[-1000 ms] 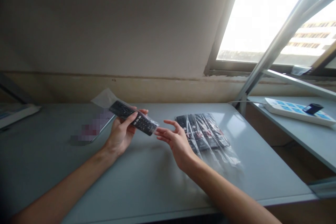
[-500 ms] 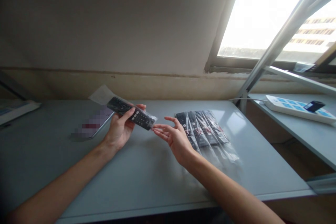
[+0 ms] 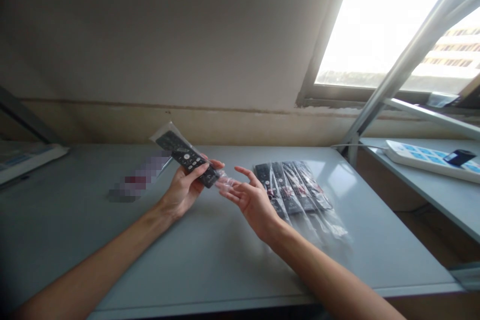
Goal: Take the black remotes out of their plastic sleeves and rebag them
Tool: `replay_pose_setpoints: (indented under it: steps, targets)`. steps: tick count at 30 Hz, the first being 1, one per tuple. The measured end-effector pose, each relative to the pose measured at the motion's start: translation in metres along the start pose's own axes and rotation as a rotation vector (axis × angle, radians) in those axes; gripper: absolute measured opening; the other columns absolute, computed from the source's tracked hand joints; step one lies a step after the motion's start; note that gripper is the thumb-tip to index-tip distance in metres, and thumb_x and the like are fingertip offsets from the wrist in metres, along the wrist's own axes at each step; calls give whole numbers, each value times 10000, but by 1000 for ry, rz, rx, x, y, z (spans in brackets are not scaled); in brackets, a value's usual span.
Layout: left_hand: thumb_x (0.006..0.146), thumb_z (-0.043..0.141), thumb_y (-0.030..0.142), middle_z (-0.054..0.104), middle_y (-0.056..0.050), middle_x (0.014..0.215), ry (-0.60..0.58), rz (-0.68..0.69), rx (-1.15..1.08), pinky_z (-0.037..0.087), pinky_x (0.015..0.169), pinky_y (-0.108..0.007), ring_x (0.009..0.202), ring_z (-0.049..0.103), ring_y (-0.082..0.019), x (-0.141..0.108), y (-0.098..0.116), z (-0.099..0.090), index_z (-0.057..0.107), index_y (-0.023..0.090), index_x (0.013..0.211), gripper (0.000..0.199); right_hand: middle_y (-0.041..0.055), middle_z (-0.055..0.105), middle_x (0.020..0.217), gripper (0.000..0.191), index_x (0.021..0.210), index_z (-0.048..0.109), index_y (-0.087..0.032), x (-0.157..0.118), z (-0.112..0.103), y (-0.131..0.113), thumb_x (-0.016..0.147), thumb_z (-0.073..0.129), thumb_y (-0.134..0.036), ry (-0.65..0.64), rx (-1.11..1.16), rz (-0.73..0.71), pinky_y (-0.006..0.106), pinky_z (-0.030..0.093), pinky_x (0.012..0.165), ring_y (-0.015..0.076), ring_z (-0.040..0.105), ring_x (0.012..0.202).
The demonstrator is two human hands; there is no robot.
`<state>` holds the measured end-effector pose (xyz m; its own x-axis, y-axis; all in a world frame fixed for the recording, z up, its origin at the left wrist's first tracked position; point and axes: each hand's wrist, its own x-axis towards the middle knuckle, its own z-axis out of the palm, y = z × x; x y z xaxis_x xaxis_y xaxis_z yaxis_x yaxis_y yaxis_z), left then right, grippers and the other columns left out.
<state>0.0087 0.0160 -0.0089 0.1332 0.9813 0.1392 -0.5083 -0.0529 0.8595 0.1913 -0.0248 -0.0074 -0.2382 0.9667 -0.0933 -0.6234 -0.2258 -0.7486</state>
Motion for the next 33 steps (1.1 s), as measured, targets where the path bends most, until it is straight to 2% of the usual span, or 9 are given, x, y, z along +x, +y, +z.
replay_pose_setpoints:
  steps: [5, 11, 16, 21, 24, 27, 29, 33]
  targets:
    - [793, 858, 274, 810, -93, 979, -21, -9, -9, 566, 874, -357, 986, 763, -255, 3, 2, -2, 593, 183, 1033, 369, 154, 777, 1185, 718, 1404, 482, -168, -3, 3, -1, 722, 704, -120, -104, 36, 44, 507, 402, 1182, 292, 715, 1202]
    - [794, 855, 253, 810, -73, 956, -44, -44, -68, 582, 844, -358, 900, 775, -246, 4, 5, -5, 585, 184, 1030, 365, 76, 613, 1508, 896, 1565, 389, -316, -8, 4, 4, 755, 697, -88, -279, 16, 73, 504, 279, 1250, 258, 532, 1440]
    - [830, 828, 220, 803, -62, 957, -61, -49, -109, 582, 858, -346, 910, 769, -222, 3, 3, -5, 602, 181, 1041, 312, 41, 572, 1552, 931, 1597, 358, -376, -8, 4, 5, 770, 694, -112, -333, -7, 61, 520, 224, 1269, 242, 473, 1488]
    - [833, 819, 200, 792, -56, 926, -63, -56, -114, 573, 910, -354, 946, 759, -214, 2, 2, -4, 632, 168, 1023, 268, 0, 608, 1515, 886, 1558, 426, -407, -10, 5, 5, 766, 705, -127, -341, -56, 54, 502, 126, 1301, 192, 421, 1519]
    - [810, 832, 201, 794, -61, 913, -46, -63, -96, 567, 887, -329, 944, 767, -226, 3, 4, -3, 645, 165, 1011, 277, -13, 620, 1498, 786, 1486, 530, -406, -10, 6, 6, 768, 704, -137, -326, -68, 50, 509, 141, 1302, 196, 426, 1515]
    - [774, 837, 178, 795, -56, 896, -20, -79, -100, 561, 890, -322, 929, 773, -232, 4, 5, -4, 665, 159, 984, 272, 7, 575, 1542, 674, 1391, 642, -343, -10, 8, 7, 753, 714, -138, -287, -57, 57, 481, 198, 1297, 213, 407, 1529]
    - [762, 826, 169, 798, -57, 885, -3, -86, -116, 557, 921, -342, 927, 776, -241, 4, 6, -4, 679, 154, 972, 256, 30, 562, 1553, 625, 1349, 682, -302, -8, 8, 8, 745, 730, -148, -244, -67, 48, 472, 245, 1283, 232, 404, 1531]
    - [763, 791, 151, 804, -72, 890, 30, -75, -143, 562, 962, -388, 914, 783, -255, 4, 7, -5, 692, 150, 976, 235, 83, 633, 1480, 526, 1298, 723, -244, -4, 3, 7, 774, 746, -205, -191, -133, 28, 489, 355, 1221, 280, 480, 1481]
